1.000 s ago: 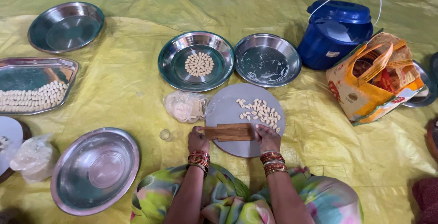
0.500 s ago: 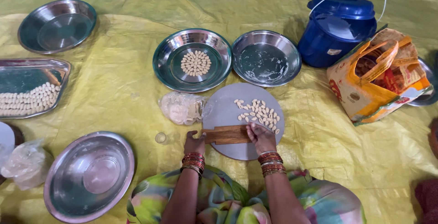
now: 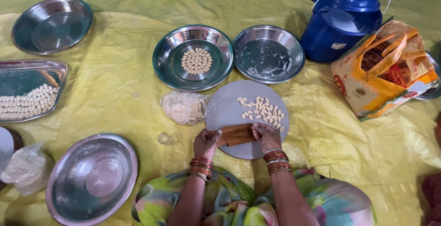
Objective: The person sits on a yellow tarp and repeatedly takes small dough balls, rolls them between the palms, and presses them on a grooved wooden board to create ridged shapes. The shaped pieces are placed on a nearby plate. A second person is visible to the left performing the same task.
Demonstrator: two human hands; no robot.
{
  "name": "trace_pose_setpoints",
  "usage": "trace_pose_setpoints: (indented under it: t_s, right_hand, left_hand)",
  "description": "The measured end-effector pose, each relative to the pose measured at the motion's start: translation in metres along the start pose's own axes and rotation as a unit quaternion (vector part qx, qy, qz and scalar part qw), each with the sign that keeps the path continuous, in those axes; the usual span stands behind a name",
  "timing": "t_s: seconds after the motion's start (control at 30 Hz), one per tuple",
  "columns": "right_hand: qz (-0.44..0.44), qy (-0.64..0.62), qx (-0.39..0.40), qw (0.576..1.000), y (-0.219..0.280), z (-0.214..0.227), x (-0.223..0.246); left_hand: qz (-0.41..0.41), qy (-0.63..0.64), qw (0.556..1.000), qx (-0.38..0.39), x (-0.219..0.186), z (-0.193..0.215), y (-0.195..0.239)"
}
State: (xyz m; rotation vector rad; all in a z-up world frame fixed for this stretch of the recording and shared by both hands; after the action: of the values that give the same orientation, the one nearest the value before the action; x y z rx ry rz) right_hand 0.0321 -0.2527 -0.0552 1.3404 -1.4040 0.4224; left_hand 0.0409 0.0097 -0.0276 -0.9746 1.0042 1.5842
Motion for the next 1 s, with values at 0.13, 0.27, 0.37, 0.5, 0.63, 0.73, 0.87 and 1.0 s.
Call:
trace_pose_setpoints:
  t_s: [0.13, 0.27, 0.37, 0.5, 0.63, 0.73, 0.87, 1.0]
  right_hand:
    - [-0.042, -0.021, 0.011, 0.999, 0.001, -0.007, -0.001]
    - [-0.035, -0.022, 0.010, 0.999, -0.002, -0.008, -0.004]
    - [-0.027, 0.011, -0.019, 0.999, -0.009, 0.000, -0.011]
    - [-0.008, 0.034, -0.047, 0.998, -0.018, 0.006, -0.014]
    - [-0.061, 0.065, -0.001, 0.996, -0.012, 0.002, -0.007]
    - [-0.077, 0.090, 0.038, 0.992, -0.003, -0.011, -0.003]
    - [-0.066, 0.138, 0.079, 0.985, 0.007, -0.027, -0.006]
    - [-0.059, 0.168, 0.102, 0.979, 0.014, -0.040, -0.005]
  left_hand:
    - [0.014, 0.029, 0.999, -0.010, -0.001, 0.001, -0.001]
    - [-0.008, 0.126, 0.992, 0.020, -0.003, -0.006, -0.004]
    - [-0.036, 0.099, 0.994, 0.011, -0.007, -0.006, 0.000]
    - [-0.048, 0.107, 0.993, -0.008, -0.011, -0.003, 0.005]
    - [-0.021, 0.116, 0.993, -0.008, -0.010, -0.004, 0.005]
    - [-0.018, 0.115, 0.993, -0.013, -0.011, -0.004, 0.004]
    - [-0.023, 0.114, 0.993, -0.015, -0.013, -0.004, 0.004]
    - [-0.022, 0.113, 0.993, -0.019, -0.012, -0.005, 0.004]
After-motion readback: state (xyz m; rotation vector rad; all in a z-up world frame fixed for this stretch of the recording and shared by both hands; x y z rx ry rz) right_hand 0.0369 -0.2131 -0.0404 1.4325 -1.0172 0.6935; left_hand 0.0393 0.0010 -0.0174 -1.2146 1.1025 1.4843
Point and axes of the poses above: each hand's wrist, its own y-axis away from the middle knuckle, its own z-axis out of the back of the hand, x = y × z, the point moved 3 cm from there along -y, towards the middle knuckle, and after that the axes turned 1 degree about -z, right-handed, at the moved point
